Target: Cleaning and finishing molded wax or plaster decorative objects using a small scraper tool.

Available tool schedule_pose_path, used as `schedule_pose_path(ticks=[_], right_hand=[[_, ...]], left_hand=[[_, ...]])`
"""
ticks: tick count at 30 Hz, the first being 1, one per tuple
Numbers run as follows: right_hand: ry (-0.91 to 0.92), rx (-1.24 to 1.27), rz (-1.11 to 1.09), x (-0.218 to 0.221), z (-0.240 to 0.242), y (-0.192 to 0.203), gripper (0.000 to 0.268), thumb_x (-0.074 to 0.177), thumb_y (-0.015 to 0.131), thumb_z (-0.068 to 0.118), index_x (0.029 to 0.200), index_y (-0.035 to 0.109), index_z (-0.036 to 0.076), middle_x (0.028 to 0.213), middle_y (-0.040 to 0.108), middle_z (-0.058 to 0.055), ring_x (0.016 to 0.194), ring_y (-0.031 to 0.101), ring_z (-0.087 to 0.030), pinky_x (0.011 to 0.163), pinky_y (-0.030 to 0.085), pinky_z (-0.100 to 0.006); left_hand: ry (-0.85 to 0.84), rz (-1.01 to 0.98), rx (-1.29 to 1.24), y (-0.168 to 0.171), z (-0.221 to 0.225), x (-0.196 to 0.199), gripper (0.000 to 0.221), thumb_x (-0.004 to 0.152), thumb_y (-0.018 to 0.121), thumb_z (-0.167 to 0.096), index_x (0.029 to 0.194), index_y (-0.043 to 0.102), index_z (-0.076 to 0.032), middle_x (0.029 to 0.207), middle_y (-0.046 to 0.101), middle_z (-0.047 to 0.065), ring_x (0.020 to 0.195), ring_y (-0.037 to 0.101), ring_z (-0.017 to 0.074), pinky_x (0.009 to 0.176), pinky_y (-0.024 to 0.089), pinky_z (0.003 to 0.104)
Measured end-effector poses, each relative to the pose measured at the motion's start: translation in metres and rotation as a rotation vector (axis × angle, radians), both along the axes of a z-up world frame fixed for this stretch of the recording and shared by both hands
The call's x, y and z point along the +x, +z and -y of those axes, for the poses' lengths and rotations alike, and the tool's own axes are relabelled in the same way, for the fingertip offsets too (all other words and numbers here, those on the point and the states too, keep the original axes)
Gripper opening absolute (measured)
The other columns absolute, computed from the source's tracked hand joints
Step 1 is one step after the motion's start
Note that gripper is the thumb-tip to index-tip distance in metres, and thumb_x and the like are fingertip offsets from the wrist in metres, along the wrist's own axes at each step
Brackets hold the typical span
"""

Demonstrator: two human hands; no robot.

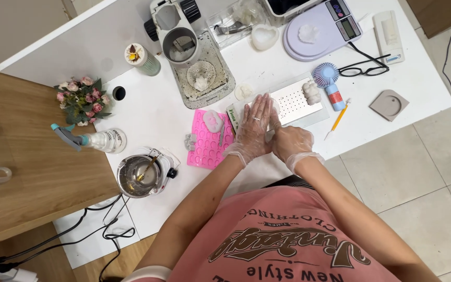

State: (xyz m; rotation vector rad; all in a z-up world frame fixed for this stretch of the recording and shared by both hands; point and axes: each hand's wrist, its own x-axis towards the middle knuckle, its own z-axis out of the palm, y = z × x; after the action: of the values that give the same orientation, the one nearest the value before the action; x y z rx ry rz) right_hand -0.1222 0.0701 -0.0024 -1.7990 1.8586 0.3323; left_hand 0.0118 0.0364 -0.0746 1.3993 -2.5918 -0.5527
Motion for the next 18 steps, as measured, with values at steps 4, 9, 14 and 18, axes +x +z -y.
schedule_pose_path(ticks=[4,9,14,18], right_hand=[[-0.01,0.004,-0.002,0.003,0.007,0.006,0.086,0.09,0.061,0.03,0.164,0.018,0.02,0.097,0.075,-0.016,0.092,0.073,-0.033,0.079,0.057,-0.046],[-0.047,0.02,-0.046,-0.006,0.008,0.004,0.084,0.092,0.059,0.031,0.165,0.018,0.019,0.095,0.075,-0.018,0.089,0.074,-0.034,0.078,0.057,-0.045],[-0.02,-0.008,-0.057,-0.014,0.005,-0.002,0.079,0.094,0.056,0.028,0.164,0.022,0.023,0.092,0.076,-0.016,0.086,0.074,-0.033,0.076,0.057,-0.045],[-0.194,-0.046,-0.006,-0.028,0.009,0.03,0.072,0.094,0.057,0.027,0.161,0.033,0.034,0.082,0.075,-0.016,0.078,0.073,-0.031,0.075,0.057,-0.046]], left_hand=[[-0.008,0.004,-0.105,-0.019,-0.001,0.001,0.108,0.079,0.071,-0.043,0.161,0.014,0.001,0.17,0.011,0.017,0.159,0.008,0.0312,0.128,0.011,0.056],[0.002,-0.019,-0.085,-0.013,-0.003,0.0,0.103,0.082,0.069,-0.043,0.159,0.016,0.001,0.169,0.011,0.017,0.158,0.008,0.0318,0.127,0.01,0.057],[0.013,-0.006,-0.069,-0.012,-0.004,0.0,0.103,0.083,0.068,-0.043,0.161,0.017,-0.001,0.17,0.011,0.015,0.159,0.008,0.0307,0.128,0.01,0.057],[0.004,0.077,-0.11,-0.009,-0.002,-0.001,0.102,0.085,0.065,-0.046,0.16,0.015,0.0,0.17,0.011,0.016,0.159,0.008,0.0304,0.127,0.012,0.058]])
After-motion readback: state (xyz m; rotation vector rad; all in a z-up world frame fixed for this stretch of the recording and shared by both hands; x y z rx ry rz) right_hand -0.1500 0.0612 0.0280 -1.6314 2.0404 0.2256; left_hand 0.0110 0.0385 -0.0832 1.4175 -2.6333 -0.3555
